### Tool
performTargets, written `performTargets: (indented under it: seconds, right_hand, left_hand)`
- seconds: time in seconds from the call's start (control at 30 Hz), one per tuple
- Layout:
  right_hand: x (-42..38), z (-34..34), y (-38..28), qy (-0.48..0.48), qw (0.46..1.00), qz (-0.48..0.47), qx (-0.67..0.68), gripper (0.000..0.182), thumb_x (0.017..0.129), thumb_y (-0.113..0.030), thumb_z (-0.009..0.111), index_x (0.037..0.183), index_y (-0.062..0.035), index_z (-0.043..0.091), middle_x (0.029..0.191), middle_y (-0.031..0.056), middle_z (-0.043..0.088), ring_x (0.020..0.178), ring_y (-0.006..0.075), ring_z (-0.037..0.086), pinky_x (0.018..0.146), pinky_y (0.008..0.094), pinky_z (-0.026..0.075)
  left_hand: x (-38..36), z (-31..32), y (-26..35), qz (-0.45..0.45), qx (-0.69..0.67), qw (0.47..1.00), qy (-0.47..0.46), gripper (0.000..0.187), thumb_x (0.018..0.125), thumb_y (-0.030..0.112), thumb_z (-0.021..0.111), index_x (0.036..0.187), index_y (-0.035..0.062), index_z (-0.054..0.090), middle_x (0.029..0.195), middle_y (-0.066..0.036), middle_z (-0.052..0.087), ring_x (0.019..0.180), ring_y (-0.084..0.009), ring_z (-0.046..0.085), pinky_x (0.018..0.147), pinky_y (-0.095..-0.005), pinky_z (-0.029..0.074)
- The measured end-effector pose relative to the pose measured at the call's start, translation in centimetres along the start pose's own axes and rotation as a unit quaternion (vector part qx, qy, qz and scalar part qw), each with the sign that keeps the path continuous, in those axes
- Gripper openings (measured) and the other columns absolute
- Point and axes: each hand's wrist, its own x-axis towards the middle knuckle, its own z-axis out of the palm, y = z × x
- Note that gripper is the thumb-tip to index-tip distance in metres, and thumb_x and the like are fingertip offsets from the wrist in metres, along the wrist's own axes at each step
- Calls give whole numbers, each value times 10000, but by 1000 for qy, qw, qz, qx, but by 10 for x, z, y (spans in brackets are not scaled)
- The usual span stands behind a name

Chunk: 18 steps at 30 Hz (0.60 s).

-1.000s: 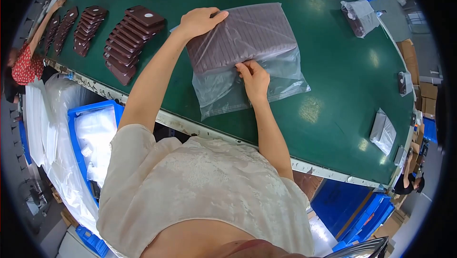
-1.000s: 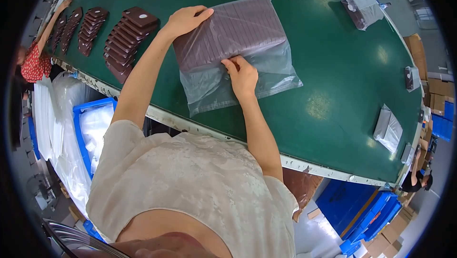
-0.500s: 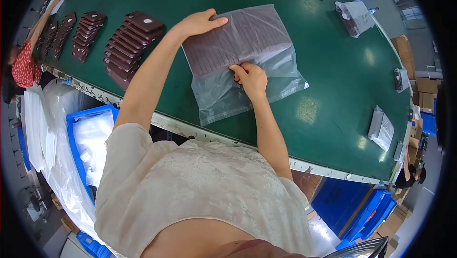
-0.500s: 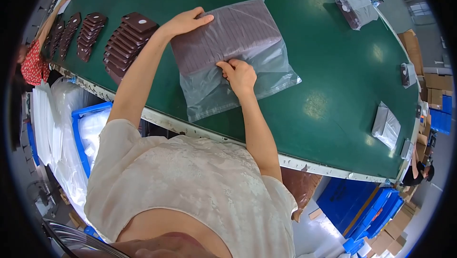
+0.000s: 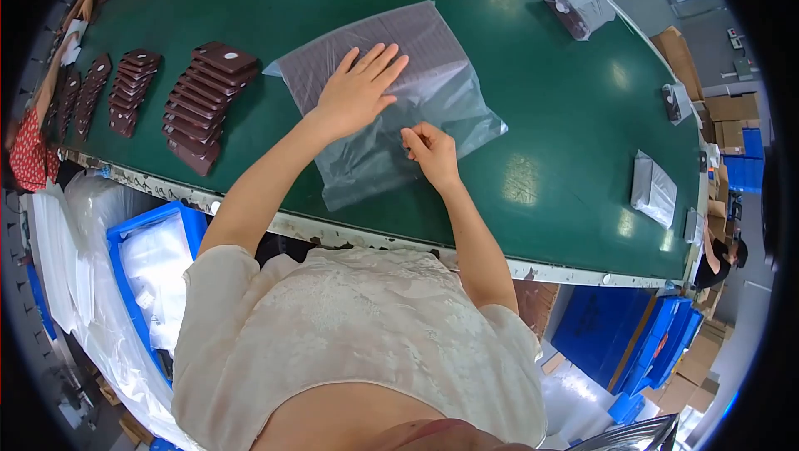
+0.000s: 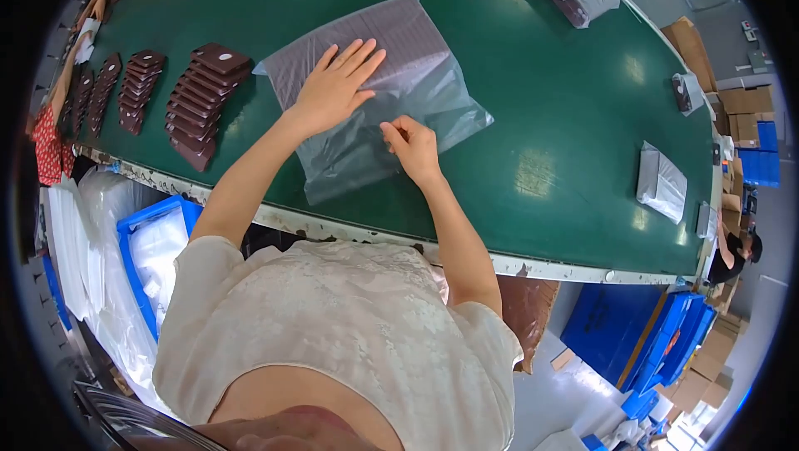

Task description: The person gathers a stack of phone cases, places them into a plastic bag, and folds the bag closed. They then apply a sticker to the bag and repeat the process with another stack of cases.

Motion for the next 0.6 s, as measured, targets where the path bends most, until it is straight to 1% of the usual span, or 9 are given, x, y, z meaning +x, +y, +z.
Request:
performTargets:
  seconds: [0.03, 0.13, 0.17, 0.2, 0.27, 0.3, 0.4, 0.53, 0.6]
  right_hand:
    - [-4, -2, 3, 4, 1000, 3, 2, 184, 935, -183, 699, 908, -3, 679, 749, 9, 662, 626, 55, 568, 577, 231, 479]
    - [-16, -9, 6, -10, 992, -97, -83, 115, 900, -131, 715, 895, -24, 673, 813, 28, 671, 693, 121, 615, 621, 271, 494]
    - [-17, -16, 6, -8, 992, -94, -84, 115, 900, -131, 715, 895, -24, 673, 813, 28, 671, 693, 121, 615, 621, 271, 494]
    - [-13, -26, 4, -7, 963, -208, -169, 99, 883, -117, 717, 902, -30, 672, 842, 37, 667, 727, 158, 622, 644, 295, 500]
    - [-5, -46, -3, -11, 844, -425, -328, 94, 849, -88, 721, 915, -41, 671, 899, 55, 658, 794, 232, 635, 689, 344, 512]
    - [-6, -56, -5, -14, 844, -425, -327, 94, 849, -88, 721, 915, -41, 671, 899, 55, 658, 794, 232, 635, 689, 344, 512]
    - [-10, -78, -16, -132, 872, -330, -338, 107, 808, -79, 712, 889, -52, 647, 938, 82, 625, 870, 316, 620, 737, 405, 516]
    - [-15, -82, -20, -175, 838, -278, -435, 117, 811, -82, 706, 868, -53, 609, 907, 78, 608, 855, 306, 633, 732, 409, 520]
    - [-17, -81, -18, -174, 827, -282, -455, 118, 817, -106, 705, 852, -58, 603, 902, 81, 615, 857, 301, 642, 738, 409, 526]
  left_hand:
    - [1, 3, 1, 4, -2, 1000, -3, 668, 941, 277, 621, 1531, 133, 342, 1586, -100, 344, 1483, -263, 284, 1208, -491, 214]
    - [-2, 21, 10, -9, -11, 1000, 8, 629, 966, 224, 558, 1544, 150, 323, 1611, -77, 300, 1489, -255, 273, 1221, -474, 189]
    - [-6, 25, 16, -8, -15, 1000, 6, 629, 966, 224, 558, 1544, 150, 323, 1611, -77, 300, 1489, -255, 273, 1221, -474, 189]
    - [-9, 28, 20, 17, 100, 995, 19, 610, 975, 226, 526, 1544, 142, 324, 1613, -70, 298, 1492, -249, 267, 1227, -460, 175]
    - [-16, 33, 24, 59, 326, 942, 46, 578, 993, 229, 462, 1545, 125, 324, 1618, -57, 295, 1498, -238, 256, 1238, -433, 148]
    - [-21, 36, 26, 57, 326, 943, 44, 578, 993, 229, 462, 1545, 125, 324, 1618, -57, 295, 1498, -238, 256, 1238, -433, 148]
    - [-32, 41, 31, 174, 409, 892, -87, 569, 1001, 254, 390, 1536, 71, 322, 1624, -68, 278, 1502, -223, 248, 1245, -406, 118]
    - [-31, 60, 25, 192, 360, 910, -77, 565, 986, 207, 391, 1519, 28, 333, 1608, -95, 304, 1493, -211, 269, 1247, -388, 128]
    - [-32, 65, 24, 191, 328, 922, -79, 565, 984, 197, 390, 1517, 20, 331, 1605, -106, 306, 1492, -213, 272, 1246, -386, 138]
